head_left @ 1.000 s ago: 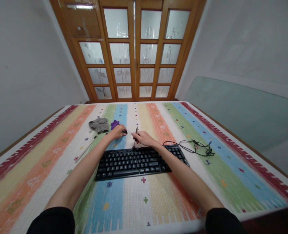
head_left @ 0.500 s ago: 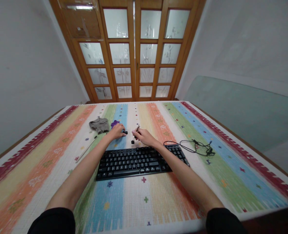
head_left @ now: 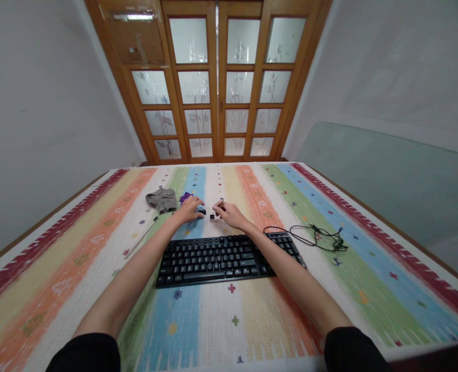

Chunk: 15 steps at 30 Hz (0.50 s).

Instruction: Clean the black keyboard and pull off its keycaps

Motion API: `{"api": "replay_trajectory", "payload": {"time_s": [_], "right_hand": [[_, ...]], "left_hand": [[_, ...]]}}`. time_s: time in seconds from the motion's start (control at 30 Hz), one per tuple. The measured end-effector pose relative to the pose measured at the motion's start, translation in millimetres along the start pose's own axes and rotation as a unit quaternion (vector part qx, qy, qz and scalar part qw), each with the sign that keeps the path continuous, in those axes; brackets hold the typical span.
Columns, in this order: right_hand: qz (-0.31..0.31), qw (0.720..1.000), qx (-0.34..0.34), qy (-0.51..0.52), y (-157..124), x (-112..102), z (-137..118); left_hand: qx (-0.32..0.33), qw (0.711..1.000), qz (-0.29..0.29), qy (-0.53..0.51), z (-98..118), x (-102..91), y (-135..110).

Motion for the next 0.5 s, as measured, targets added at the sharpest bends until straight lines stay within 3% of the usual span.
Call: {"api": "replay_trajectory", "payload": {"time_s": [0.17, 0.5], "right_hand": [[0.013, 1.0, -0.007, 0.019, -2, -3, -5], [0.017, 0.999, -0.028, 0.044, -10, -10, -16]], "left_hand": [[0.057, 0.994, -0.009, -0.095, 24, -9.2, -13], [0.036, 0.935, -0.136, -0.325, 47, -2.6, -16]]}}
Point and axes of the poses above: each hand's wrist, its own y-axis towards the middle knuckle, its own x-axis out of the palm, z = x × y, the point moved 7 cm from there along y, towards the middle knuckle, and after that the axes turned 15 degrees about -x, right-handed, at the moved point
